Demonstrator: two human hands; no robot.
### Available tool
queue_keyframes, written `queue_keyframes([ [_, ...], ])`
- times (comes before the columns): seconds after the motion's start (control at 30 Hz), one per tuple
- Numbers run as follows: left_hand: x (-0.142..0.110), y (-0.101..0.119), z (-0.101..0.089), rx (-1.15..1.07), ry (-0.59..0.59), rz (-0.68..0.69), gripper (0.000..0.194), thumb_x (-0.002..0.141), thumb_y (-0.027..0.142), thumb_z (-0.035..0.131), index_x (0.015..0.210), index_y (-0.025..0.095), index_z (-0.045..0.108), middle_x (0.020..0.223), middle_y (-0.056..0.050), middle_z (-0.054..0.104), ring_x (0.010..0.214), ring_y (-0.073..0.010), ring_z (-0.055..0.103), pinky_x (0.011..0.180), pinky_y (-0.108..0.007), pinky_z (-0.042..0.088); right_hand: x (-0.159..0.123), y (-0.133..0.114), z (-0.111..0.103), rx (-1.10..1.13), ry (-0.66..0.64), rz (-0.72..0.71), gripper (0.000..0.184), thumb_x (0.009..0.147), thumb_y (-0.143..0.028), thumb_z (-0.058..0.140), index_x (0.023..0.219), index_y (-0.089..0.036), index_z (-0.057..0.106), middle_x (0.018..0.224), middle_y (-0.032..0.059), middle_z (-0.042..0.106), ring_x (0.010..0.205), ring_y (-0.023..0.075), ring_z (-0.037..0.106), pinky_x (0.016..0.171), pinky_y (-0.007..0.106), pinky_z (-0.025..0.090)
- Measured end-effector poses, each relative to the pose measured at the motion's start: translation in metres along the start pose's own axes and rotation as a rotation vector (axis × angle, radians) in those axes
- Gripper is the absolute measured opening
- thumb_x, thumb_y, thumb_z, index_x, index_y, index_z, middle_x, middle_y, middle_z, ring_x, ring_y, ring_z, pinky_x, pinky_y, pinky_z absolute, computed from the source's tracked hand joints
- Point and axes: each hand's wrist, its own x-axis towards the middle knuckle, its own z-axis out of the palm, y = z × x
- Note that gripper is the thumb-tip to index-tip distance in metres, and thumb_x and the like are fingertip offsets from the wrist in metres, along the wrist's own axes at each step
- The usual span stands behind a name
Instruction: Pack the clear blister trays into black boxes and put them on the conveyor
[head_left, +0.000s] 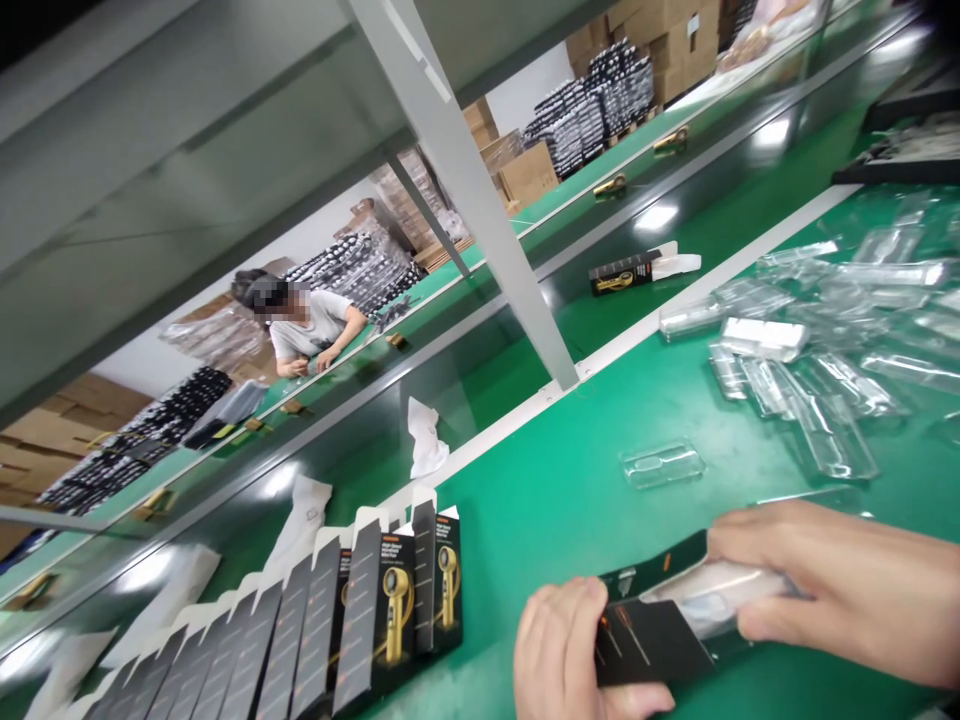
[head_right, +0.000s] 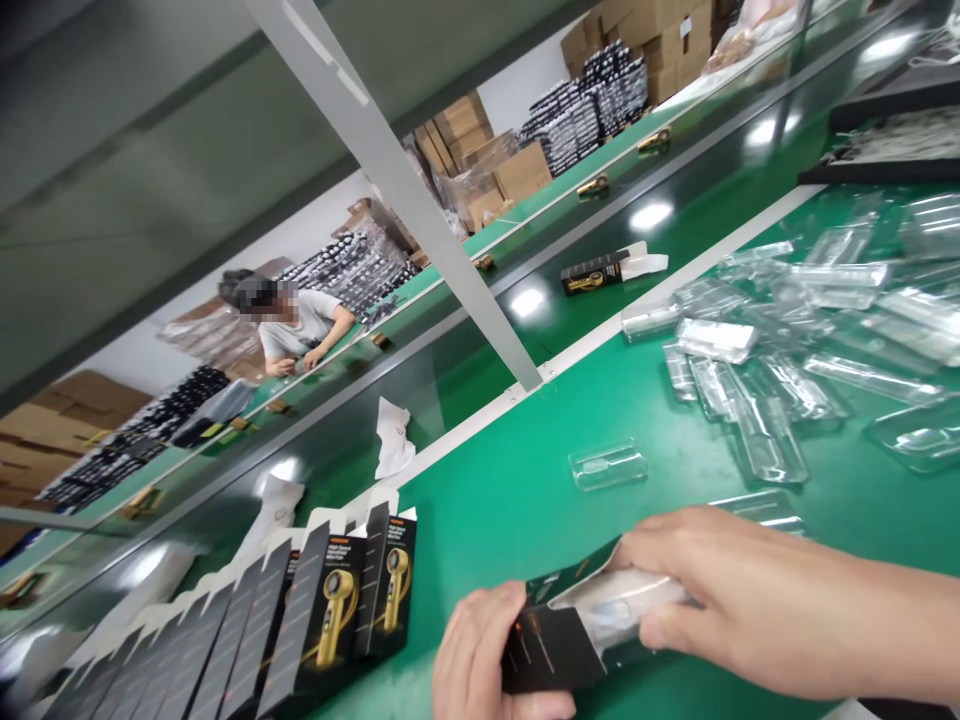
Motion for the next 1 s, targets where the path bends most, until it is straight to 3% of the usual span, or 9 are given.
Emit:
queue_keyframes([
  [0.07, 0.001, 0.002, -0.001, -0.008, 0.011, -0.012, 0.067, 0.089, 0.068, 0.030, 0.110, 0.011, 0.058, 0.086, -0.010, 0.074, 0.084, -0.0193, 0.071, 0.083, -0.032, 0.054, 0.002, -0.004, 0.008, 0.028, -0.086, -0.017, 0.012, 0.089, -0.037, 0.054, 0.087, -0.029, 0.062, 0.094, -0.0017, 0.064, 0.088, 0.0208, 0.059, 0.075, 0.031, 0.043],
  [0.2, 0.002, 0.005, 0.001, -0.021, 0.013, -0.009, 0.065, 0.088, 0.069, 0.035, 0.112, 0.013, 0.059, 0.088, -0.010, 0.074, 0.084, -0.0210, 0.071, 0.083, -0.034, 0.054, 0.007, -0.018, 0.015, 0.061, -0.056, -0.084, 0.014, 0.090, -0.028, 0.050, 0.093, -0.029, 0.063, 0.095, -0.0008, 0.064, 0.086, 0.0211, 0.059, 0.074, 0.031, 0.040],
  [0.3, 0.001, 0.002, 0.004, -0.047, -0.027, -0.025, 0.069, 0.085, 0.071, 0.038, 0.115, 0.012, 0.057, 0.091, -0.012, 0.074, 0.086, -0.0219, 0.071, 0.080, -0.033, 0.055, 0.014, -0.027, 0.012, 0.088, -0.061, -0.076, 0.013, 0.089, -0.027, 0.053, 0.094, -0.030, 0.064, 0.096, -0.0012, 0.066, 0.088, 0.0213, 0.060, 0.076, 0.031, 0.041],
  [0.47, -0.003, -0.006, 0.002, -0.077, -0.026, -0.032, 0.071, 0.083, 0.073, 0.039, 0.116, 0.013, 0.057, 0.091, -0.012, 0.074, 0.085, -0.0224, 0.072, 0.077, -0.033, 0.057, 0.018, -0.029, 0.002, 0.169, -0.180, -0.075, 0.012, 0.087, -0.033, 0.057, 0.097, -0.032, 0.064, 0.094, -0.0040, 0.067, 0.083, 0.0197, 0.062, 0.071, 0.028, 0.043],
  [0.63, -0.004, -0.008, 0.001, -0.086, -0.028, -0.037, 0.072, 0.081, 0.073, 0.042, 0.118, 0.013, 0.057, 0.092, -0.012, 0.074, 0.086, -0.0229, 0.071, 0.078, -0.033, 0.057, 0.018, -0.024, 0.009, 0.180, -0.080, 0.043, 0.014, 0.084, -0.034, 0.058, 0.097, -0.029, 0.060, 0.096, -0.0012, 0.066, 0.086, 0.0218, 0.061, 0.072, 0.030, 0.042],
  [0.73, -0.003, -0.005, 0.005, -0.099, -0.064, -0.069, 0.069, 0.083, 0.071, 0.043, 0.119, 0.014, 0.055, 0.094, -0.012, 0.073, 0.086, -0.0224, 0.071, 0.076, -0.032, 0.056, 0.028, -0.024, 0.013, 0.253, -0.068, 0.131, 0.024, 0.077, -0.030, 0.064, 0.100, -0.026, 0.057, 0.095, 0.0000, 0.065, 0.085, 0.0210, 0.060, 0.069, 0.028, 0.043],
  [0.83, 0.004, -0.004, 0.003, -0.120, -0.100, -0.104, 0.062, 0.086, 0.066, 0.046, 0.119, 0.015, 0.054, 0.094, -0.011, 0.072, 0.083, -0.0210, 0.070, 0.072, -0.031, 0.056, 0.039, -0.022, 0.007, 0.398, -0.097, 0.177, 0.032, 0.070, -0.027, 0.070, 0.096, -0.020, 0.052, 0.088, -0.0001, 0.062, 0.069, 0.0144, 0.057, 0.055, 0.022, 0.041],
  [0.93, 0.024, -0.021, -0.009, -0.144, -0.177, -0.108, 0.056, 0.086, 0.063, 0.049, 0.118, 0.017, 0.054, 0.094, -0.009, 0.071, 0.080, -0.0191, 0.069, 0.069, -0.028, 0.057, 0.042, -0.010, -0.010, 0.699, -0.300, 0.064, 0.055, 0.080, -0.042, 0.066, 0.126, -0.023, 0.042, 0.091, 0.0009, 0.062, 0.068, 0.0131, 0.058, 0.051, 0.019, 0.043],
  [1.0, 0.048, -0.049, -0.018, -0.132, -0.234, -0.192, 0.051, 0.086, 0.060, 0.051, 0.118, 0.020, 0.054, 0.100, -0.008, 0.071, 0.085, -0.0201, 0.069, 0.072, -0.030, 0.057, 0.041, 0.005, -0.023, 0.684, -0.226, 0.002, 0.079, 0.085, -0.052, 0.061, 0.147, -0.033, 0.018, 0.110, 0.0064, 0.061, 0.086, 0.0200, 0.063, 0.066, 0.029, 0.053],
])
